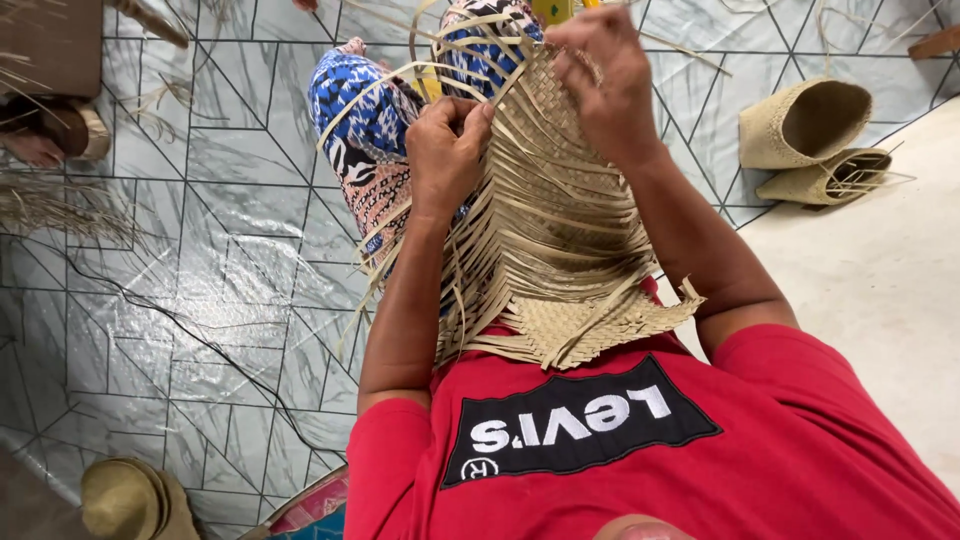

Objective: Weaving thin bamboo strips together by hand to create a structured mat or basket component.

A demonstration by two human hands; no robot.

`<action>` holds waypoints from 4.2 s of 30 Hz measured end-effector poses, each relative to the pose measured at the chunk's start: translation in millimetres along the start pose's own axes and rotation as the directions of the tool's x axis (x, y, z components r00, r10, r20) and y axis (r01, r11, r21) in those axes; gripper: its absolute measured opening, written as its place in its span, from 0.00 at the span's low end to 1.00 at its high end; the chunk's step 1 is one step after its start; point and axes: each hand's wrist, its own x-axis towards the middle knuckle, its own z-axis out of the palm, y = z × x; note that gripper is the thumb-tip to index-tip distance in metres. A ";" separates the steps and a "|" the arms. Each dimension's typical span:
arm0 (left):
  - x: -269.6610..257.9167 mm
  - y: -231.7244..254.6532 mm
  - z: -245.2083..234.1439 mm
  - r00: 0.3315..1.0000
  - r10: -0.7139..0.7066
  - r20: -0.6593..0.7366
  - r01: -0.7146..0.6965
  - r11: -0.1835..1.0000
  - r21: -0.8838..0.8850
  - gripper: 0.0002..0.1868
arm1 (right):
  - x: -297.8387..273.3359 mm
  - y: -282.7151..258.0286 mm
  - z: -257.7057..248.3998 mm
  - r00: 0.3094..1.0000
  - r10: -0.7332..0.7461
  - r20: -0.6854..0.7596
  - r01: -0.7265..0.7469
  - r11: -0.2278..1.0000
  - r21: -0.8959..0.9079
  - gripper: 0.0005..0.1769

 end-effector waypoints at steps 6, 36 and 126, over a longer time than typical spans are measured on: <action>4.9 -7.5 6.5 0.991 0.128 0.027 -0.130 0.986 0.105 0.09 | 11.5 29.6 -6.3 0.966 0.226 0.128 -0.241 0.964 0.112 0.07; 27.8 -60.1 21.7 0.976 0.136 0.172 -0.097 0.971 -0.217 0.06 | 10.9 35.4 -6.7 0.781 0.513 0.356 -0.606 0.760 0.236 0.04; 18.8 -57.8 6.9 0.964 0.147 0.223 -0.057 0.928 -0.368 0.01 | 16.0 -40.0 30.0 0.893 -0.051 0.447 0.231 0.905 -0.358 0.08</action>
